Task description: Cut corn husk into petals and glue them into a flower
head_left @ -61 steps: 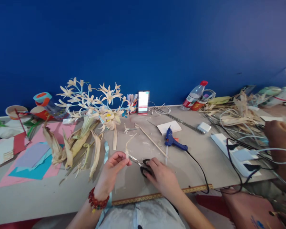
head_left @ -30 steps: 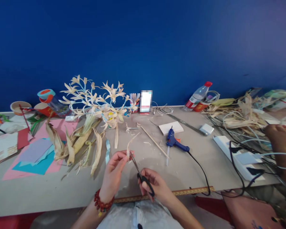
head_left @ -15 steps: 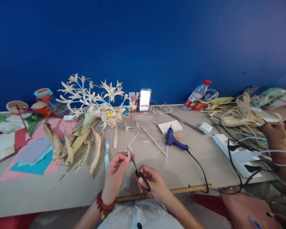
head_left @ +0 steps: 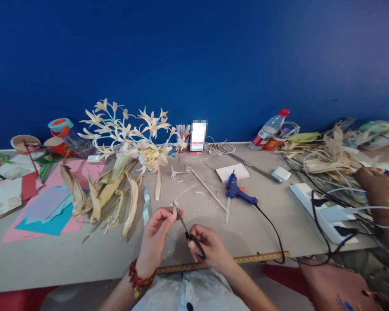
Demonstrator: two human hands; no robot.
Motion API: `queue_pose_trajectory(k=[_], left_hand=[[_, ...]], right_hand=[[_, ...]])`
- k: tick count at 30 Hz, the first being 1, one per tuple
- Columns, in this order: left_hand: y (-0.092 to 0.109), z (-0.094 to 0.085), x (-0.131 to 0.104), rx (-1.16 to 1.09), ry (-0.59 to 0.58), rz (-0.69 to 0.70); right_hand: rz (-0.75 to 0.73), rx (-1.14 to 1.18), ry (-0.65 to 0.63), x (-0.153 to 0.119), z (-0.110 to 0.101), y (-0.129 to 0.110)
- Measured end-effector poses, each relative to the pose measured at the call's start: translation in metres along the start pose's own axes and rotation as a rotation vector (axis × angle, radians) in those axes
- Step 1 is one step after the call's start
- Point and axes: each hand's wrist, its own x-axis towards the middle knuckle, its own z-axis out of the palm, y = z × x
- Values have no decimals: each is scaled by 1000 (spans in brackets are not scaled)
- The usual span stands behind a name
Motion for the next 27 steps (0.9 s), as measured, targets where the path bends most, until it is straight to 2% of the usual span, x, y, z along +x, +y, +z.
queue_pose_trajectory(k=[11, 15, 18, 22, 27], left_hand=[[3, -11, -2, -36, 4, -53], [1, -17, -2, -21, 105, -42], [0, -21, -2, -68, 164, -83], [0, -19, 0, -129, 173, -138], [3, -10, 1, -58, 131, -129]], right_hand=[[21, -113, -8, 6, -8, -5], [14, -150, -8, 12, -9, -7], [20, -164, -27, 12, -6, -9], [8, -130, -55, 7, 0, -10], [2, -142, -32, 2, 5, -11]])
